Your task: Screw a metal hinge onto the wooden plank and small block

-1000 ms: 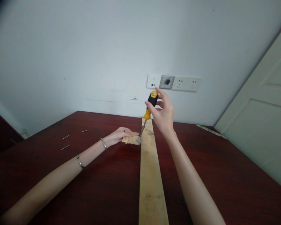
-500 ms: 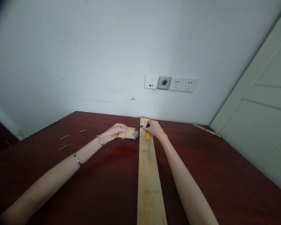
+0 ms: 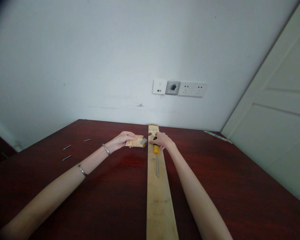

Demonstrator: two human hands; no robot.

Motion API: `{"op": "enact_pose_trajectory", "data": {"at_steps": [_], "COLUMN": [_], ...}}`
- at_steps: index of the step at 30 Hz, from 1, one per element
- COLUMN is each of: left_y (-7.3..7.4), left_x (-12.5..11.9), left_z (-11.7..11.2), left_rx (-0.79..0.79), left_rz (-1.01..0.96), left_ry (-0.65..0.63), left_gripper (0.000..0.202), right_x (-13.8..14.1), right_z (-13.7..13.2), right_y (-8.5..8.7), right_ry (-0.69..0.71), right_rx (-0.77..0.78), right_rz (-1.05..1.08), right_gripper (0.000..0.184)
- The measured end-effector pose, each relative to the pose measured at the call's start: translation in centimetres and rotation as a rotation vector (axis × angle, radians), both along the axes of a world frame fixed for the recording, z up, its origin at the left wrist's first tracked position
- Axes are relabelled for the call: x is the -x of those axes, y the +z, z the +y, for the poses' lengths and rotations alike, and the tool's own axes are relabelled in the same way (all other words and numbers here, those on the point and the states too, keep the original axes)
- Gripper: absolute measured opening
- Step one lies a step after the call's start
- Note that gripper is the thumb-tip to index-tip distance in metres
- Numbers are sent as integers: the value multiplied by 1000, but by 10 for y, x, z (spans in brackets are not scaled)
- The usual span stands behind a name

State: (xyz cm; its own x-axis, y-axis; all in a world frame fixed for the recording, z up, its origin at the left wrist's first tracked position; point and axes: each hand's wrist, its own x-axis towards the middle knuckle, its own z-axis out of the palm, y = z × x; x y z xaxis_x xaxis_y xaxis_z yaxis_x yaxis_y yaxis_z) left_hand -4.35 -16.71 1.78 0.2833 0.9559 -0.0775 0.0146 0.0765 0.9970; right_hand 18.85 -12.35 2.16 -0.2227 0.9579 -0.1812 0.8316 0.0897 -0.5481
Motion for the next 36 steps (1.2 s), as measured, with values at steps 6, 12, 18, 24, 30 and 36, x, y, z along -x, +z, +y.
{"op": "enact_pose_trajectory", "data": {"at_steps": [6,12,18,24,30,36], "left_y": [-2,-9,-10,-7,-6,-4], "left_x": [-1,0,-1,-1,-1,-3], "left_z": [1,6,6,3,3,1], "left_rx": [9,2,2,-15,-25,2], "left_rz": [3,-15,-3,-4,-9,-13], "left_ry": [-1,-30,-36,-44,-75,-46], "left_gripper": [22,25,26,23,28,29], "right_x": [-4,-7,-3,7,-1,-2], "right_z": [0,-3,-13,-27,-29,-27], "right_y": [-2,-6,10,37,31,30], "right_ry": [8,-17,-39,197,369,279], "right_rx": [-10,0,-92,-88,357,395], "right_rz": [25,63,178,416,640,540], "right_gripper": [79,76,67,32,33,33]}}
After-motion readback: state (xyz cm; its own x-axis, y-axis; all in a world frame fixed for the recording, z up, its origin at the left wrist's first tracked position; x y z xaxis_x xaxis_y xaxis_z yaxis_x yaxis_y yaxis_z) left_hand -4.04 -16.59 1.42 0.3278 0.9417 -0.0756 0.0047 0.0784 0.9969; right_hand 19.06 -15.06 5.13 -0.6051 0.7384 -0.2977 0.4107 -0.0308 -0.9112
